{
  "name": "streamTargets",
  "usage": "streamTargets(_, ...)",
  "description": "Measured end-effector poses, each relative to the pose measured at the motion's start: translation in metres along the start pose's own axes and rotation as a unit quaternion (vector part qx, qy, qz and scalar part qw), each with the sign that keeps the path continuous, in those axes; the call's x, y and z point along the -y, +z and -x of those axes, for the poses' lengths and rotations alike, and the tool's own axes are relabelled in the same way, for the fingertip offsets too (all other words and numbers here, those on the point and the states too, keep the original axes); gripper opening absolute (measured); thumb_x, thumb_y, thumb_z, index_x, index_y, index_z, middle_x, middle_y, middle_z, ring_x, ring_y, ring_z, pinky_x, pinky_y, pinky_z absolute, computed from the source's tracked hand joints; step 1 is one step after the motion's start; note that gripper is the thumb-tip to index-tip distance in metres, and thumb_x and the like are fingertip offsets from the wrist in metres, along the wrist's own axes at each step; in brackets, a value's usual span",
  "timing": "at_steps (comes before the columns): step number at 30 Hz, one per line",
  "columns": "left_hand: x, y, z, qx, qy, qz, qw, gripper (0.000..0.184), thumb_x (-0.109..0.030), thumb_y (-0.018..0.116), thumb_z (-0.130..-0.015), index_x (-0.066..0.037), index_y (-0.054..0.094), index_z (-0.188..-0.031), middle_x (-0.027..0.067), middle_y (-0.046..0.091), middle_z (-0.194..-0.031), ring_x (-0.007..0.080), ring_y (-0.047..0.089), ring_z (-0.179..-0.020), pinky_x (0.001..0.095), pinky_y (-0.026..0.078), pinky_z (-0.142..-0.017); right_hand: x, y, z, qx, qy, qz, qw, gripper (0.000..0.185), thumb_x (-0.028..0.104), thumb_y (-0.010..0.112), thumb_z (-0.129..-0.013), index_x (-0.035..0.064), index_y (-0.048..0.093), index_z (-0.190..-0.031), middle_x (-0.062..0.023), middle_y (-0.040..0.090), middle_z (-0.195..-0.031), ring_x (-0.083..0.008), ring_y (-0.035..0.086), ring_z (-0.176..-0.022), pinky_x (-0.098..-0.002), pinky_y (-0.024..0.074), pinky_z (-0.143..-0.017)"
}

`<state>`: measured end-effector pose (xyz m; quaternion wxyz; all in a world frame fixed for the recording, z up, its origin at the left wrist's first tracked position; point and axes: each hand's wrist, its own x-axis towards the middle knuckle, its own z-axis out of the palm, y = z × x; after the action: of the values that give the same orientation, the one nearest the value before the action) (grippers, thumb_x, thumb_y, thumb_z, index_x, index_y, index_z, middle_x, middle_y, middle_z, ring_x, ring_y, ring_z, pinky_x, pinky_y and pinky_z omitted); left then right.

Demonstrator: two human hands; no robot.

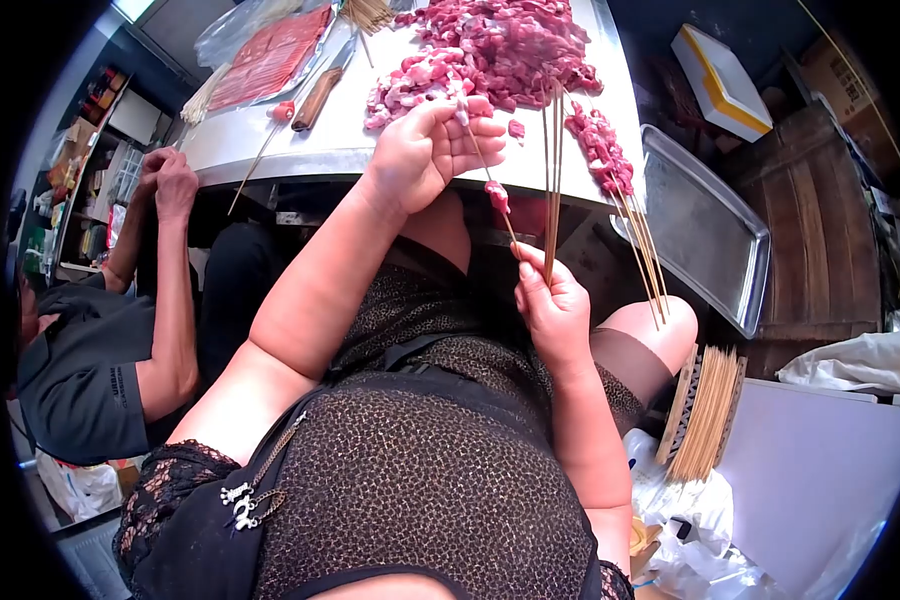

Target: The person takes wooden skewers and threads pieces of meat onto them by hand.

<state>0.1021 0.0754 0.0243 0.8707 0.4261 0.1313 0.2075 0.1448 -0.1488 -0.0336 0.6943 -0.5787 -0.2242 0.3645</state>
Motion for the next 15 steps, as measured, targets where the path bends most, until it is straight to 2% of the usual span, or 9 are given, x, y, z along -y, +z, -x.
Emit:
streamTargets(5,0.015,0.009,0.003,-0.019,0.052,0.049,0.997,0.024,-0.015,0.034,-0.095,-0.001,0.053,-0.099,0.0151,0.062,-0.085,0.0275,0.063,-0.083,0.0521,0.053,-0.082,-0.005,0.005,0.001,0.003,-0.008,-0.004,1.000,0.026,0.009,0.053,-0.094,0.0007,0.057,-0.118,0.0056,0.048,-0.066,-0.0022,0.040,-0.054,-0.0162,0.0329,-0.049)
streamTargets(9,0.020,0.016,0.003,-0.024,0.075,0.136,0.988,0.024,-0.015,0.032,-0.094,-0.003,0.053,-0.096,0.0113,0.059,-0.079,0.0247,0.061,-0.075,0.0516,0.054,-0.080,-0.012,0.016,0.001,-0.018,-0.055,0.041,0.997,0.025,0.007,0.052,-0.093,0.0003,0.058,-0.117,0.0050,0.049,-0.068,-0.0022,0.041,-0.055,-0.0162,0.0344,-0.050)
streamTargets(11,0.020,0.016,0.001,0.019,0.086,0.176,0.980,0.033,-0.019,0.031,-0.092,0.000,0.038,-0.119,0.0080,0.054,-0.072,0.0193,0.057,-0.065,0.0461,0.057,-0.072,-0.013,0.019,0.001,-0.019,-0.062,0.038,0.997,0.025,0.007,0.052,-0.094,0.0002,0.058,-0.117,0.0051,0.049,-0.068,-0.0022,0.041,-0.055,-0.0161,0.0343,-0.050)
streamTargets(12,0.019,0.018,0.003,0.019,0.087,0.175,0.980,0.033,-0.019,0.031,-0.092,0.000,0.038,-0.119,0.0080,0.054,-0.072,0.0193,0.057,-0.065,0.0461,0.057,-0.072,-0.012,0.020,0.001,-0.015,-0.058,0.020,0.998,0.025,0.007,0.052,-0.094,0.0002,0.058,-0.117,0.0050,0.049,-0.068,-0.0023,0.041,-0.055,-0.0161,0.0342,-0.050)
streamTargets(13,0.017,0.021,0.005,0.023,0.087,0.186,0.978,0.022,-0.018,0.031,-0.092,-0.004,0.044,-0.103,0.0074,0.053,-0.071,0.0202,0.056,-0.065,0.0495,0.055,-0.076,-0.010,0.021,0.001,-0.010,-0.054,0.002,0.998,0.026,0.007,0.051,-0.094,0.0002,0.058,-0.118,0.0050,0.049,-0.067,-0.0023,0.041,-0.055,-0.0161,0.0342,-0.050)
streamTargets(14,0.017,0.024,0.007,0.028,0.088,0.197,0.976,0.021,-0.018,0.031,-0.091,-0.009,0.050,-0.087,0.0069,0.052,-0.070,0.0210,0.055,-0.065,0.0529,0.053,-0.080,-0.008,0.022,0.002,-0.010,-0.054,0.001,0.999,0.026,0.007,0.051,-0.094,0.0002,0.058,-0.118,0.0050,0.049,-0.067,-0.0023,0.041,-0.055,-0.0161,0.0342,-0.050)
streamTargets(15,0.019,0.025,0.007,0.028,0.089,0.196,0.976,0.021,-0.018,0.031,-0.091,-0.009,0.050,-0.087,0.0069,0.052,-0.070,0.0210,0.055,-0.065,0.0529,0.053,-0.080,-0.005,0.023,0.002,-0.002,-0.046,-0.009,0.999,0.026,0.007,0.051,-0.094,0.0002,0.058,-0.118,0.0048,0.049,-0.068,-0.0024,0.041,-0.055,-0.0162,0.0343,-0.050)
